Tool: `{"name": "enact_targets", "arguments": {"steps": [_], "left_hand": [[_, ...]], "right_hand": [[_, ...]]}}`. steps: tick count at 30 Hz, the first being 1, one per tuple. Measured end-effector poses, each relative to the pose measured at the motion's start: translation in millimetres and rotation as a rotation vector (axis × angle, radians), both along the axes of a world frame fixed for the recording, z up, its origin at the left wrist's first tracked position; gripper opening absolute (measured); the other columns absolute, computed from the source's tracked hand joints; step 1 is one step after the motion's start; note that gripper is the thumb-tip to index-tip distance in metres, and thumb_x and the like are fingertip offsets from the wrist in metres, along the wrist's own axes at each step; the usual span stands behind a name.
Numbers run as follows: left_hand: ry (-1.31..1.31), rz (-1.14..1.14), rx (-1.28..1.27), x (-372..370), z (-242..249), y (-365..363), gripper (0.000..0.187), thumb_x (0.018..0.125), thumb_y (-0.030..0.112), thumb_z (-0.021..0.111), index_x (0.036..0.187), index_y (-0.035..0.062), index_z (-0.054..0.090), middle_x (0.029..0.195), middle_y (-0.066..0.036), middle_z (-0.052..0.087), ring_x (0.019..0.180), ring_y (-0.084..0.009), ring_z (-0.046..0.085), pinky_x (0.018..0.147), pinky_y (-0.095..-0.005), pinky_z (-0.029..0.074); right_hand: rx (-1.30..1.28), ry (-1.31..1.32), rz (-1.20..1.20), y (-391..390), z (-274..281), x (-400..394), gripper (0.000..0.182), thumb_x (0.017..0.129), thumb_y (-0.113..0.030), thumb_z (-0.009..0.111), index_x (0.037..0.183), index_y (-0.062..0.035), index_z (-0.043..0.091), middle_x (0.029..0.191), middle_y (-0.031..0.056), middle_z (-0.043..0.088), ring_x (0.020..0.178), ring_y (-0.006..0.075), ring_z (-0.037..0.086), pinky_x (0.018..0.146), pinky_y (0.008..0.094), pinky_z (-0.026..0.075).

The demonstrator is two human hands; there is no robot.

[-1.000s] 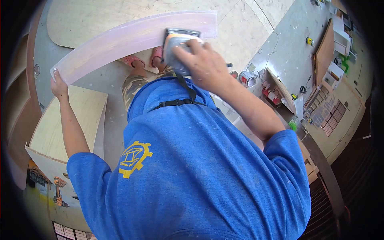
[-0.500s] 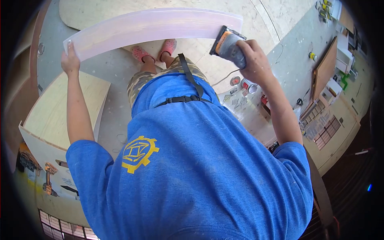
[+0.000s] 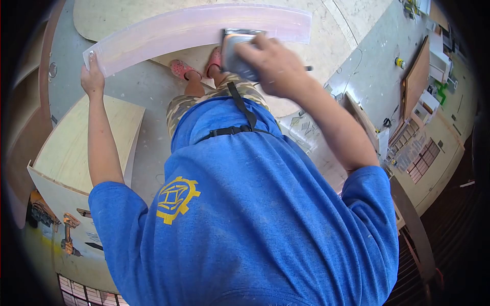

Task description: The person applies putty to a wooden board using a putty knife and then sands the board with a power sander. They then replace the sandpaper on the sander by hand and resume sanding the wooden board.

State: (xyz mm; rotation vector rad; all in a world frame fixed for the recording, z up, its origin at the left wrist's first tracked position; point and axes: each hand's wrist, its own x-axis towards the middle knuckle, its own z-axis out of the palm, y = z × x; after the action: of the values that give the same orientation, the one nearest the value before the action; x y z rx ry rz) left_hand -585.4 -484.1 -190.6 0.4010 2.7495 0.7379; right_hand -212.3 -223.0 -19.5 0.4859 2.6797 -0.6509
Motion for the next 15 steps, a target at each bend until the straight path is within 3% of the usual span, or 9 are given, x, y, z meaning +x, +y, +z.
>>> {"name": "enact_targets", "arguments": {"steps": [8,15], "left_hand": [[0.009,0.039,-0.062,5,8,7,0.076,0.089,0.066,0.045,0.111,-0.0032,0.065,0.108,-0.027,0.065,0.108,-0.0416,0.06,0.094,-0.0433,0.043],[-0.025,0.063,-0.052,3,6,7,0.074,0.087,0.067,0.047,0.111,-0.0006,0.066,0.109,-0.025,0.066,0.108,-0.0407,0.06,0.094,-0.0429,0.044]], "right_hand": [[0.038,-0.028,-0.166,104,11,112,0.065,0.063,0.009,0.067,0.123,-0.0125,0.053,0.108,0.0153,0.056,0.099,0.0387,0.059,0.083,0.0424,0.05],[0.015,-0.009,0.019,90,10,81,0.064,0.063,0.008,0.069,0.122,-0.0099,0.052,0.112,0.0151,0.056,0.102,0.0372,0.059,0.086,0.042,0.051]]}}
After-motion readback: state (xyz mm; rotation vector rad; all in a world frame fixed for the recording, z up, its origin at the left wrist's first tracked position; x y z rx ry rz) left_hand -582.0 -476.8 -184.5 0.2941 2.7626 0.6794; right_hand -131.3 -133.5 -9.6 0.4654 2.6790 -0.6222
